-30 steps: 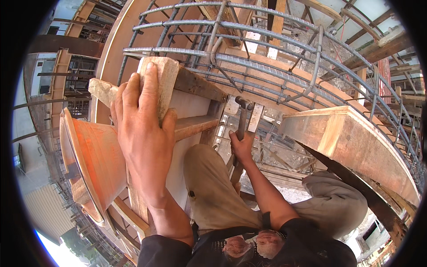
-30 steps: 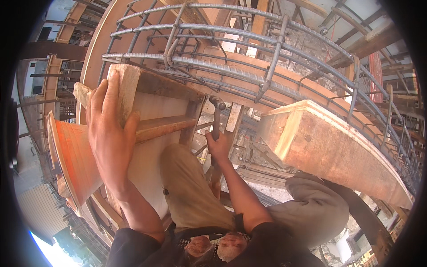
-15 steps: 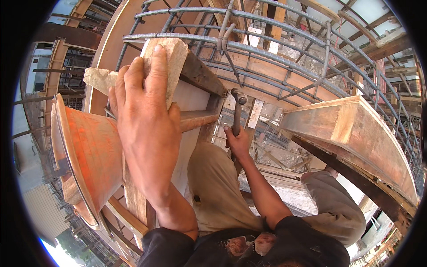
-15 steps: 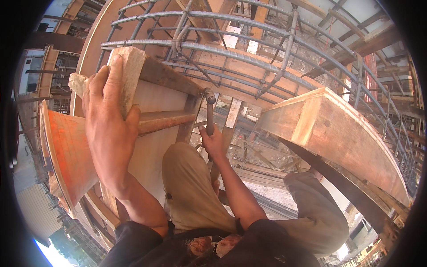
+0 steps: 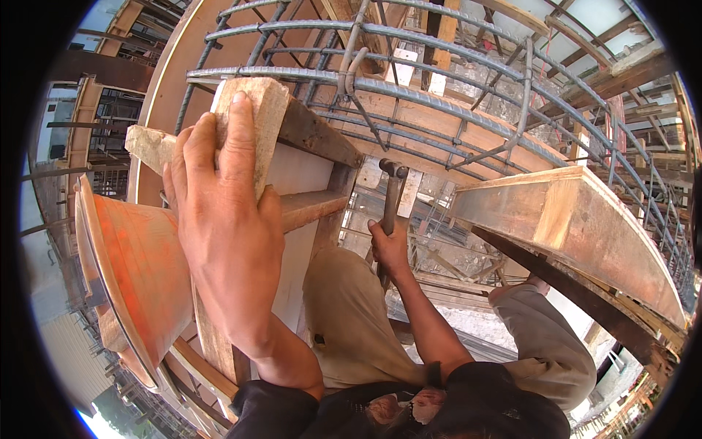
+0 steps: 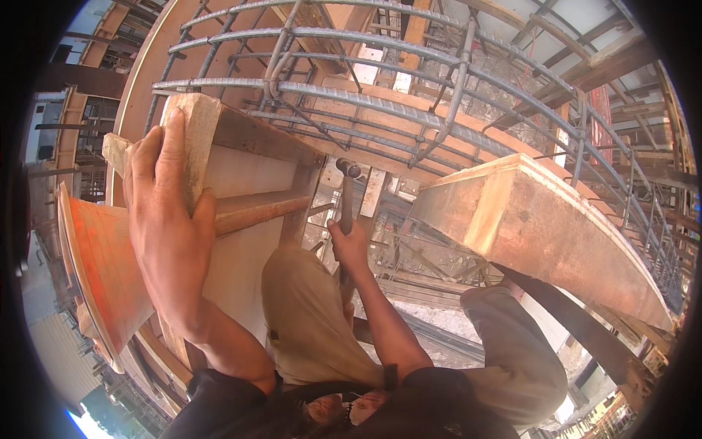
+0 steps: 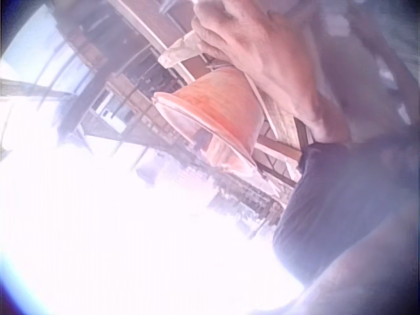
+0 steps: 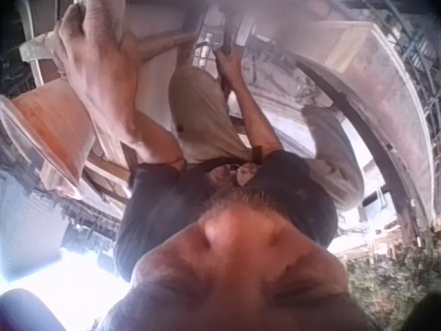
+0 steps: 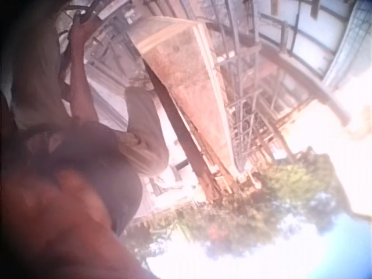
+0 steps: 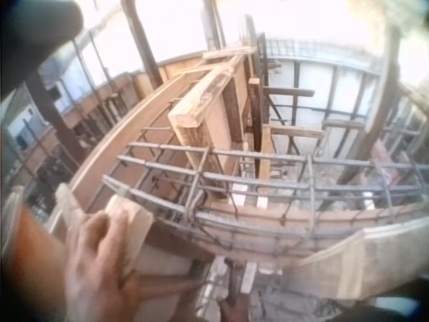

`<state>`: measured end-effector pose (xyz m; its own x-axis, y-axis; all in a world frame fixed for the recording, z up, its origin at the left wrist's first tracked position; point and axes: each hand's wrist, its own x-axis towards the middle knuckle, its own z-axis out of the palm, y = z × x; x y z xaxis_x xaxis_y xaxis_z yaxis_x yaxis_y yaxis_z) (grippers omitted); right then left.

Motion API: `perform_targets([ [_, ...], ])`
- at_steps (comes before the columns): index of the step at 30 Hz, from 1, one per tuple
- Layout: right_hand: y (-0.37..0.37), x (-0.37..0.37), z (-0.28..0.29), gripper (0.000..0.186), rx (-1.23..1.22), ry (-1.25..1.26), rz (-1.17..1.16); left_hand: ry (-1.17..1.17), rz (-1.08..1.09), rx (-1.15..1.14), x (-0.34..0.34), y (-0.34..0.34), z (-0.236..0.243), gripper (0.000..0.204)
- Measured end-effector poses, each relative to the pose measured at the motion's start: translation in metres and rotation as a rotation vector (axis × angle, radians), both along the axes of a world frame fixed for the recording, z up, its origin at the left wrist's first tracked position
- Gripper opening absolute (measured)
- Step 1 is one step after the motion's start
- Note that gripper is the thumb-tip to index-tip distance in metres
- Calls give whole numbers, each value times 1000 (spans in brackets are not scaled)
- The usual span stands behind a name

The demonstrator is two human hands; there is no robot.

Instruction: The person nails wooden slats onto a structural framework. They take nails from a bucket, position the wood against the frame, and use a hammer to secure them.

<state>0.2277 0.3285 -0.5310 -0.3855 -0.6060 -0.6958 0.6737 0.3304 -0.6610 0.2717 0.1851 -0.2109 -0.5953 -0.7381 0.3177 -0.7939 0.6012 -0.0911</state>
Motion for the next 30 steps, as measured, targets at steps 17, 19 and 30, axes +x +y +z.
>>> perform_targets([
  [17,-14,9,3,25,-2,-122,-41,-6,0,1,-4,3,1,86],
  [19,-11,4,4,26,-62,-66,-49,-15,0,18,-4,2,4,86],
  [30,-24,1,4,24,-37,-264,89,-35,49,29,-3,4,6,89],
])
